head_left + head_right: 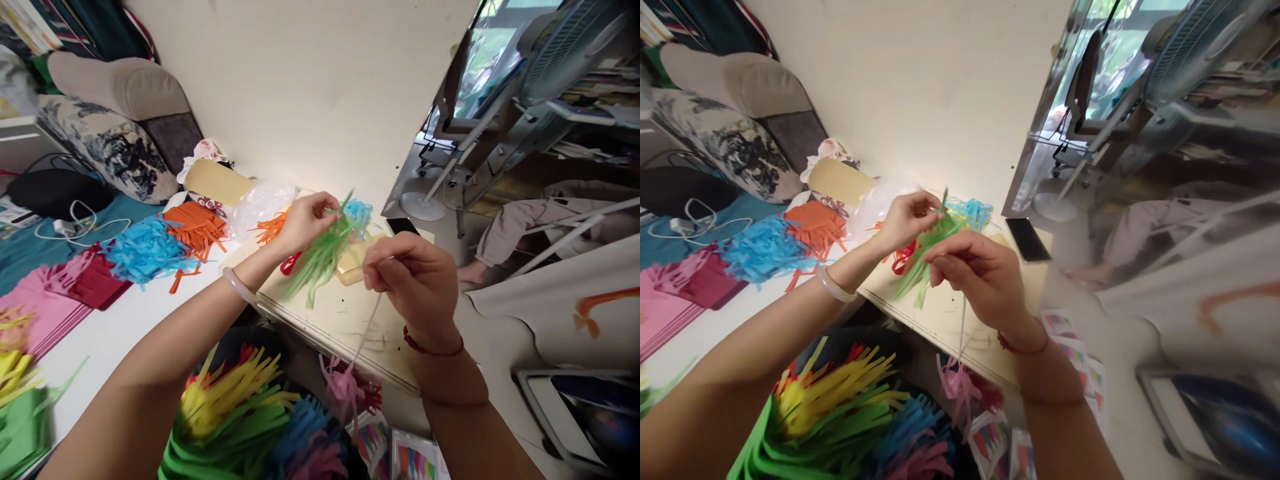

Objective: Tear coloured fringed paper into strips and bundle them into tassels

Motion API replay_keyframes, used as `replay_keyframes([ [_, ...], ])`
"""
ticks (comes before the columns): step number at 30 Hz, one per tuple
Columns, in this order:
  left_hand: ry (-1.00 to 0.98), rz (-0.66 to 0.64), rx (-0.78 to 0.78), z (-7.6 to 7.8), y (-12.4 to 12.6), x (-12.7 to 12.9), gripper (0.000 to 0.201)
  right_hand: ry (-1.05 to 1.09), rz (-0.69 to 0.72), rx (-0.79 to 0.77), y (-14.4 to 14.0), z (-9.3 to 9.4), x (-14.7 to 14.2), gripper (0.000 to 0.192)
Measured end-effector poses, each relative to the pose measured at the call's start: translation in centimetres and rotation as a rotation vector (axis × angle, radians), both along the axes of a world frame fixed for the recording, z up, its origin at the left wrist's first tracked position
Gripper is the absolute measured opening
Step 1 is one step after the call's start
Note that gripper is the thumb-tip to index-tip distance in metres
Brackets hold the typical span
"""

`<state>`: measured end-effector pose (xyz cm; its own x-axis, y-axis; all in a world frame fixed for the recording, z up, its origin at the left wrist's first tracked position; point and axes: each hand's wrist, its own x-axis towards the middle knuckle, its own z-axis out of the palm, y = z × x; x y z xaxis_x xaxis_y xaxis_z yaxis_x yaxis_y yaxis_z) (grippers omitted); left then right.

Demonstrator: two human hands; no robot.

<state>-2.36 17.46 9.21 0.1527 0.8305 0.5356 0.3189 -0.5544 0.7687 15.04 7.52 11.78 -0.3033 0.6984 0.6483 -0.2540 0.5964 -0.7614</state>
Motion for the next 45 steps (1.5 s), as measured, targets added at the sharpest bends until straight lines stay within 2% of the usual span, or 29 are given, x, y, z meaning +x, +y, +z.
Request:
replay_keyframes([
  [2,-0.164,-0.028,0.023,0.4,-1.3,-0.5,0.011,-0.035,0.042,0.013,-1.1,0.4,-0.3,0.012],
  [4,-0.216,-0.029,0.040,0.5,-2.9,-1.0,0.013,-0.150,0.138,0.042,-2.5,1.2,-0.7,0.013],
  [6,-0.207,0.015,0.054,0.6,-4.3,-1.6,0.015,-0.207,0.182,0.057,-3.9,2.5,-1.0,0.011],
  [9,-0.179,0.118,0.118,0.7,-5.7,-2.4,0.017,-0.097,0.072,0.036,-5.7,5.1,-0.9,0.012],
  [13,-0.090,0.178,0.203,1.4,-6.9,-2.5,0.015,-0.290,0.209,-0.034,-7.4,8.4,-0.3,0.011],
  [16,-0.035,0.230,0.274,1.9,-7.7,-1.8,0.013,-0.027,0.102,-0.032,-8.4,9.8,0.4,0.015],
  [20,-0.066,0.186,0.279,2.2,-8.9,-0.6,0.015,-0.330,0.099,0.007,-9.1,10.7,1.2,0.010],
  [23,-0.160,0.121,0.210,2.2,-9.4,0.0,0.022,-0.141,-0.060,0.100,-9.1,11.4,1.8,0.015],
  [24,-0.196,0.088,0.178,2.2,-9.5,0.1,0.024,-0.161,-0.062,0.113,-9.0,11.6,2.0,0.014],
  [27,-0.312,0.000,0.097,2.3,-9.9,0.3,0.024,-0.356,-0.012,0.099,-8.5,11.6,2.3,0.008],
  [30,-0.408,-0.062,0.038,2.2,-10.4,0.1,0.022,-0.264,-0.098,0.151,-7.8,10.7,2.4,0.010],
  [32,-0.447,-0.123,-0.001,1.9,-10.9,-0.2,0.025,-0.340,-0.079,0.158,-7.2,9.5,2.1,0.008],
  [34,-0.443,-0.168,-0.019,1.6,-11.7,-0.4,0.041,-0.435,-0.050,0.140,-6.7,8.2,1.7,0.007],
  [37,-0.372,-0.215,0.007,1.3,-13.5,-0.7,0.068,-0.405,-0.097,0.126,-6.2,6.6,1.3,0.018],
  [39,-0.347,-0.265,0.041,1.2,-15.0,-0.7,0.076,-0.384,-0.126,0.123,-6.1,6.0,1.2,0.027],
  [41,-0.350,-0.330,0.055,1.4,-16.4,-0.7,0.075,-0.357,-0.129,0.121,-6.2,5.6,1.1,0.028],
  [45,-0.384,-0.433,0.064,1.8,-18.7,-0.5,0.065,-0.359,-0.070,0.105,-7.1,5.3,1.0,0.020],
])
